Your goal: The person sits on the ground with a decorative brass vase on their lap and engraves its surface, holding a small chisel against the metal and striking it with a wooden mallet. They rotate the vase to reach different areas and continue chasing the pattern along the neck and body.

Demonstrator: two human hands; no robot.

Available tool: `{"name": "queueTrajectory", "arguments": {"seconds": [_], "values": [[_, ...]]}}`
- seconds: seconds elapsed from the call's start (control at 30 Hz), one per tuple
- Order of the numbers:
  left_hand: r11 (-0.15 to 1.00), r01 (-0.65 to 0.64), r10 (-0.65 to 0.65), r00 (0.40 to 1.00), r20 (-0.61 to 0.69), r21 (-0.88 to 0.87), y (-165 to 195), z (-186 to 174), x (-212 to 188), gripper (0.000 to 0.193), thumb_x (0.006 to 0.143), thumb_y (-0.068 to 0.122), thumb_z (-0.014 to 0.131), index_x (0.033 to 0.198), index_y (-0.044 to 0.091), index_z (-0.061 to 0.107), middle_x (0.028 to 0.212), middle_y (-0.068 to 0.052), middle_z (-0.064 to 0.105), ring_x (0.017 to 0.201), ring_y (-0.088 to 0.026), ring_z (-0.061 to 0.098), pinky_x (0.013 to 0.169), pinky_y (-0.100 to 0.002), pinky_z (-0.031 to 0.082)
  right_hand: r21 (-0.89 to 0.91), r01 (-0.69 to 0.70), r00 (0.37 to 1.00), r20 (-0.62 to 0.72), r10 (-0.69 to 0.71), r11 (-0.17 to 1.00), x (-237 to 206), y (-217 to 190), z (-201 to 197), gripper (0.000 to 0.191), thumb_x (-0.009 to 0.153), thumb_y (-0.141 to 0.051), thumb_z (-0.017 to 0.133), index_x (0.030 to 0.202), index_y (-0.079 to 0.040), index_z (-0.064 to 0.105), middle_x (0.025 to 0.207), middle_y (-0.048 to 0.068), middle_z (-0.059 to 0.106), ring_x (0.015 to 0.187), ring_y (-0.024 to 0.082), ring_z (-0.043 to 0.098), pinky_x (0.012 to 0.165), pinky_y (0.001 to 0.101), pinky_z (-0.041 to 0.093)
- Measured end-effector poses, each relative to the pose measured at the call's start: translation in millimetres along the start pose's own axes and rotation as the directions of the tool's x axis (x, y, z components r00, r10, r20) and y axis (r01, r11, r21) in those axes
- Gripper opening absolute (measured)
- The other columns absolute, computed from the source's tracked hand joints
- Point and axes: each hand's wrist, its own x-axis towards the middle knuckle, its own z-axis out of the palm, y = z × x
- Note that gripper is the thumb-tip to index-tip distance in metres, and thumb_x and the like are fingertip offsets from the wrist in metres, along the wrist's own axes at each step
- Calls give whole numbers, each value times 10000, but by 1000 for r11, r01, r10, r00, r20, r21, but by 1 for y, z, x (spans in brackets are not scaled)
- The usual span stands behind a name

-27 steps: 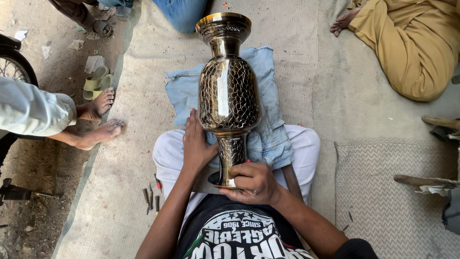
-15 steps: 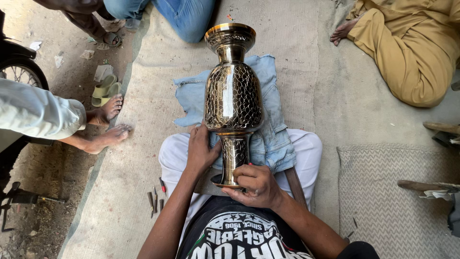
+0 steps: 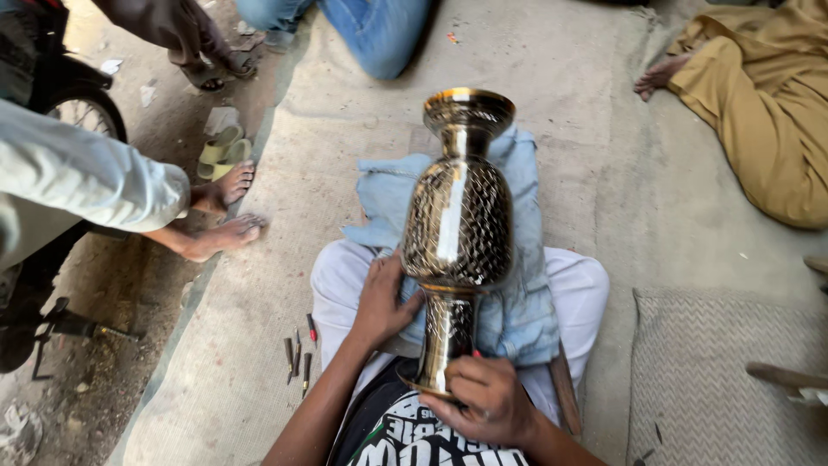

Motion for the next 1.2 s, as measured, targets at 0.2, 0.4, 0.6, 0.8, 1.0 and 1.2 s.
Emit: {"name": "queueTrajectory", "arguments": {"seconds": [0.2, 0.4, 0.6, 0.8, 1.0, 1.2], "values": [[996, -86, 84, 995, -51, -39, -14, -7, -32, 869, 788, 176, 764, 1535, 12, 352, 1372, -216, 573, 1152, -374, 536, 1062, -444, 416, -92, 88, 995, -29, -91, 992, -32, 8, 40, 348, 739, -259, 933, 656, -111, 629, 723, -4, 649, 561, 126, 682, 499, 265, 547], [985, -114, 97, 987, -129, -129, -13, -21, -39, 867, 793, 105, 775, 1563, 19, 387, 1570, -260, 441, 1397, -401, 456, 1154, -469, 338, -265, 39, 973, -208, -97, 963, -59, 63, 84, 402, 597, -339, 920, 537, -149, 571, 601, -51, 649, 466, 77, 672, 406, 243, 508], [871, -90, -114, 919, -376, -483, 40, -17, -90, 390, 954, 113, 686, 1320, 19, 589, 1251, -148, 654, 1151, -244, 617, 960, -344, 500, -215, 199, 958, -163, -236, 956, -51, 57, 79, 396, 631, -325, 950, 627, -129, 606, 681, -6, 654, 517, 139, 670, 455, 278, 528], [842, -200, 97, 970, -223, -501, 60, 4, -129, 148, 975, 140, 669, 993, -6, 692, 790, -72, 633, 700, -146, 579, 644, -292, 470, -136, 215, 966, -118, -232, 967, -44, 14, 46, 271, 696, -162, 888, 700, -97, 625, 747, 24, 643, 551, 181, 622, 460, 324, 470], [801, -204, 111, 974, -195, -563, 65, 13, -122, 266, 1021, 212, 613, 894, -10, 687, 742, -71, 683, 626, -141, 634, 600, -274, 495, -152, 222, 961, -132, -243, 963, -35, 2, 28, 251, 736, -157, 880, 732, -84, 640, 794, 38, 656, 578, 174, 640, 473, 309, 470], [823, -195, 80, 970, -231, -533, 65, 15, -124, 300, 1002, 235, 608, 876, -22, 697, 720, -68, 671, 619, -120, 611, 577, -269, 483, -82, 220, 968, -108, -228, 972, -38, 1, 24, 249, 787, -164, 844, 736, -55, 626, 849, 90, 670, 610, 199, 658, 499, 319, 502]]}}
